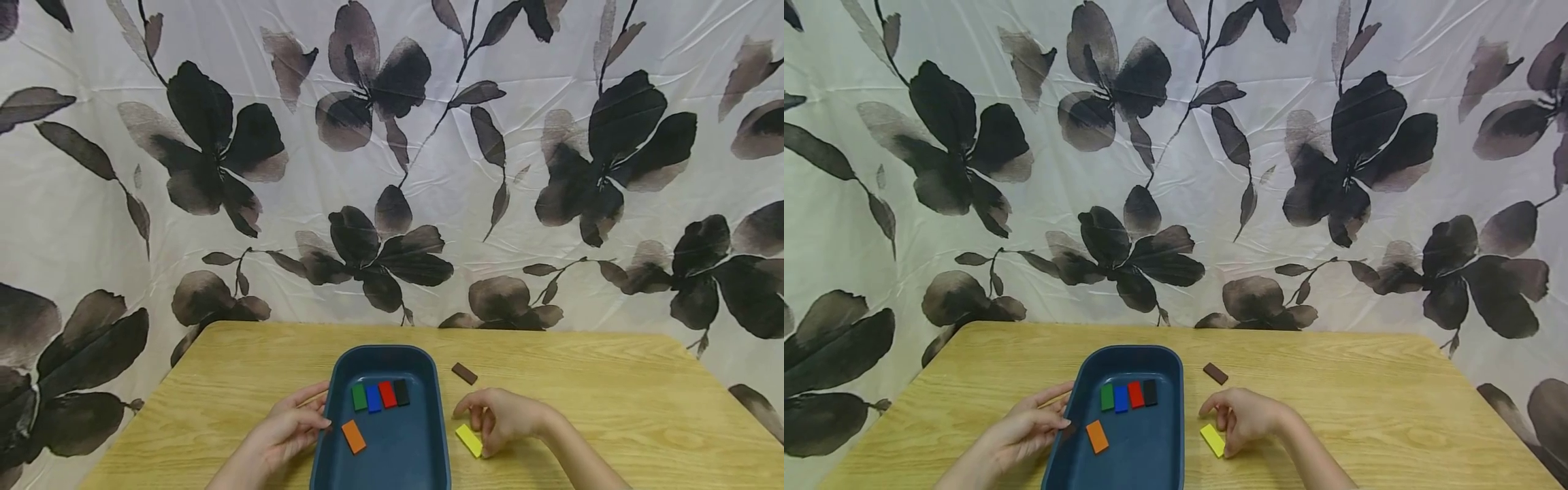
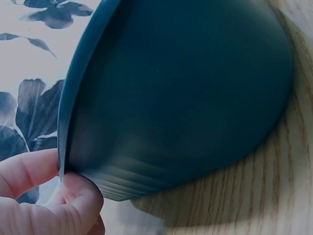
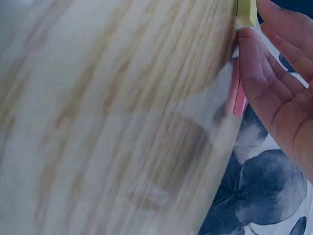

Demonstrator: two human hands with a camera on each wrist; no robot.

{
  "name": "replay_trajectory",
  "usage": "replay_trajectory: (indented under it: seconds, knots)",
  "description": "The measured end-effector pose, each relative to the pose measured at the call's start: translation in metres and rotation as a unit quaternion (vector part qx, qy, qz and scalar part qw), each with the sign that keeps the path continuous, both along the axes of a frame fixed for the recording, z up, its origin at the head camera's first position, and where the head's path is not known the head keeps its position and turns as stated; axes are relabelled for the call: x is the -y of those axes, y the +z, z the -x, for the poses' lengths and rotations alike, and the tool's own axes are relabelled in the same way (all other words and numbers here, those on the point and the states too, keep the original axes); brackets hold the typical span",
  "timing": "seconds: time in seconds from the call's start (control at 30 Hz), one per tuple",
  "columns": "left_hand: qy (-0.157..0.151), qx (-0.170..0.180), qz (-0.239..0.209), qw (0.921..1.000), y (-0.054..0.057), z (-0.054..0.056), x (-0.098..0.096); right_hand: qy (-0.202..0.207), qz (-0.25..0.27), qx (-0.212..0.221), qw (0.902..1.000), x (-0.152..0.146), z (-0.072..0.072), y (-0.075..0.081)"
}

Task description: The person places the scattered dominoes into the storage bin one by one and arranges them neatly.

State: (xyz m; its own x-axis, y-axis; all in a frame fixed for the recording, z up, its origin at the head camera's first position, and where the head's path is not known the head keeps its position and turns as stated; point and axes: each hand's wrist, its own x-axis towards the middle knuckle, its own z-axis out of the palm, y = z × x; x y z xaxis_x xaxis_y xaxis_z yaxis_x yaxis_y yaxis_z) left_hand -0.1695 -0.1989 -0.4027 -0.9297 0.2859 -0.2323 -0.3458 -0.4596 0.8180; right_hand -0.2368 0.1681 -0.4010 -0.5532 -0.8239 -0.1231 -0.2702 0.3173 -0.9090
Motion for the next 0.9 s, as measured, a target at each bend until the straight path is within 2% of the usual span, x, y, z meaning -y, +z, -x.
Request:
replay_trajectory:
  seconds: [0.17, 0.3, 0.4, 0.63, 0.9]
  knots:
    - [0.000, 0.006, 0.000, 1.0000, -0.002, -0.002, -0.002, -0.008, -0.008, 0.000, 0.9999, 0.002, -0.004, -0.005]
    - [-0.001, 0.006, 0.002, 1.0000, -0.001, -0.003, -0.002, -0.010, -0.023, -0.019, 0.9995, 0.005, -0.004, -0.008]
    - [0.001, 0.002, 0.002, 1.0000, 0.000, -0.003, -0.001, -0.015, -0.032, -0.026, 0.9990, 0.007, -0.004, -0.008]
    - [-0.005, 0.002, 0.000, 1.0000, 0.004, -0.001, -0.001, -0.026, -0.038, -0.012, 0.9989, 0.009, -0.005, -0.004]
    - [-0.002, -0.002, 0.004, 1.0000, 0.003, 0.000, 0.000, -0.030, -0.048, -0.030, 0.9980, 0.011, -0.007, -0.003]
